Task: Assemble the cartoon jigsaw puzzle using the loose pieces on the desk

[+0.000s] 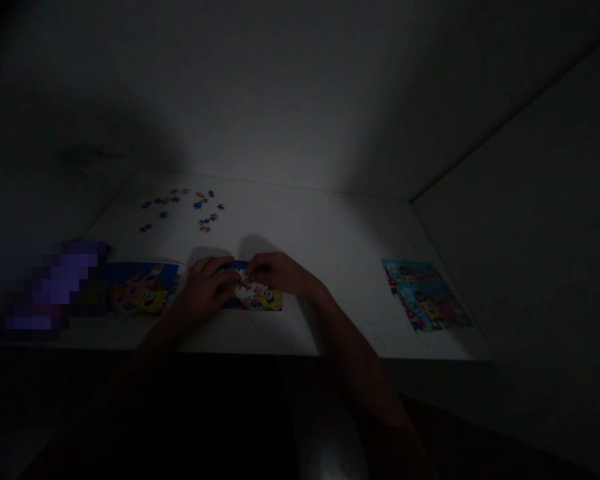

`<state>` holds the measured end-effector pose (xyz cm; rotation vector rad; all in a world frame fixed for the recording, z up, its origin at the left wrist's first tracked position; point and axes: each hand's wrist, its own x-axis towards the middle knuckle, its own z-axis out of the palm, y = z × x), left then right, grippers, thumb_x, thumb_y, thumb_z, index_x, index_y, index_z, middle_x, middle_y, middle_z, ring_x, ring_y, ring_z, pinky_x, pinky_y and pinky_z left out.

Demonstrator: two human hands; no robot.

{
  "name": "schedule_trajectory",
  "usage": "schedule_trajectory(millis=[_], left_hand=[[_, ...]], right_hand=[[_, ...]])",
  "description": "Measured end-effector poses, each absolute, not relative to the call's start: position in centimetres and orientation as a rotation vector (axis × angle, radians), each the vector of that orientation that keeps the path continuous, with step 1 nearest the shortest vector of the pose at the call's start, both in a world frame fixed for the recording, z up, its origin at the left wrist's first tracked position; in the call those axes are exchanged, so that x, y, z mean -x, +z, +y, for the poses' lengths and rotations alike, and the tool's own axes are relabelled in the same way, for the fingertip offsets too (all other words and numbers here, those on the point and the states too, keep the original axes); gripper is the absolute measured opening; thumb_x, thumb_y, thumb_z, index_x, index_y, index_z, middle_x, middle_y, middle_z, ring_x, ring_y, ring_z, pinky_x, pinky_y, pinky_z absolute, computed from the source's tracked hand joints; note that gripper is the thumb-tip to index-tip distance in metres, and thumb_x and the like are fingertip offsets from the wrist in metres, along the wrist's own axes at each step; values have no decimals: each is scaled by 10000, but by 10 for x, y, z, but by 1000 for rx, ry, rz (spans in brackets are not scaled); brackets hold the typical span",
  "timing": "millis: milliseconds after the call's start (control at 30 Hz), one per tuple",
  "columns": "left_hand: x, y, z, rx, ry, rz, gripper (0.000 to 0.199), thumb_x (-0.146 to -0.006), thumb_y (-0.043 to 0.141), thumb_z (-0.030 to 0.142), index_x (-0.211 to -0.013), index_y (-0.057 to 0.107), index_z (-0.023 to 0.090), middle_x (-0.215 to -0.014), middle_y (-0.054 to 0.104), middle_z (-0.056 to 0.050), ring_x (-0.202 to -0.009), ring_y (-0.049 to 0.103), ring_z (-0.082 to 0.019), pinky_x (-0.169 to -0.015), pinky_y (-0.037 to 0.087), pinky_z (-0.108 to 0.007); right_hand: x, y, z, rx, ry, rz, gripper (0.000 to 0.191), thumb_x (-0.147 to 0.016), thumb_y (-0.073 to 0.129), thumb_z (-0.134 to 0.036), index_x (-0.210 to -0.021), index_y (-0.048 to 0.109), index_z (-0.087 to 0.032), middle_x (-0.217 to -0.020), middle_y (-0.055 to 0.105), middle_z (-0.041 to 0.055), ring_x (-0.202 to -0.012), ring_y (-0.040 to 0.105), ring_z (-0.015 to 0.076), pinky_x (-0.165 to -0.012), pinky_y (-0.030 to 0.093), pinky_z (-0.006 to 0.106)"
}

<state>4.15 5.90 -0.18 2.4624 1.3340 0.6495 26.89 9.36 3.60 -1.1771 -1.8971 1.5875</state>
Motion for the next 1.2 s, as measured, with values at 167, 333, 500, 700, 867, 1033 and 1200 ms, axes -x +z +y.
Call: schedule_trajectory(millis=[167,333,500,700,867,1033,1200], left_hand=[[-41,0,58,-2467,622,1329,192,-937,572,306,-1052,712,246,-1370,529,-68,-1254,401,-305,-1050,372,-529],[-42,0,59,-2444,618,1334,164,-930,583,315,-1003,713,246,-1367,534,-62,-1248,411,-302,-1049,370,-531],[-42,-1,60,-2418,671,1350,172,-927,569,267,-1034,700,237,-1341,555,-59,-1237,426,-286,-1055,375,-500],[-41,-3,59,-2437,640,1352,260,-917,550,217,-1124,702,254,-1387,531,-62,-1275,396,-296,-1074,355,-517],[-41,-5,59,-2409,678,1365,220,-935,533,260,-1057,715,241,-1367,544,-69,-1275,391,-295,-1071,356,-513],[-40,1,58,-2339,775,1363,286,-921,472,166,-1102,681,236,-1311,581,-62,-1222,437,-259,-1054,370,-468],[-40,7,56,-2318,866,1358,173,-920,569,323,-1006,678,219,-1029,667,-54,-1051,532,-247,-946,406,-421]], right_hand=[[-268,33,93,1181,1573,-1917,137,-769,573,-175,-873,662,-176,-804,658,-4,-704,575,109,-658,460,248],[-268,33,92,1206,1553,-1890,170,-759,560,-181,-904,649,-179,-802,642,-5,-661,550,100,-636,452,249],[-267,34,90,1182,1484,-1921,175,-758,561,-177,-903,658,-184,-840,657,-2,-708,578,107,-667,463,249],[-261,29,87,1063,1464,-1987,158,-828,583,-215,-949,680,-186,-912,690,19,-817,634,137,-768,492,287],[-257,28,85,1003,1463,-2025,141,-838,571,-175,-949,656,-189,-920,684,23,-835,640,142,-785,507,304],[-252,25,86,1013,1430,-1954,99,-838,612,-210,-934,636,-203,-918,671,18,-834,623,140,-802,506,311],[-243,14,89,1059,1434,-1685,159,-801,685,-272,-871,563,-199,-821,645,-6,-764,621,131,-744,499,292]])
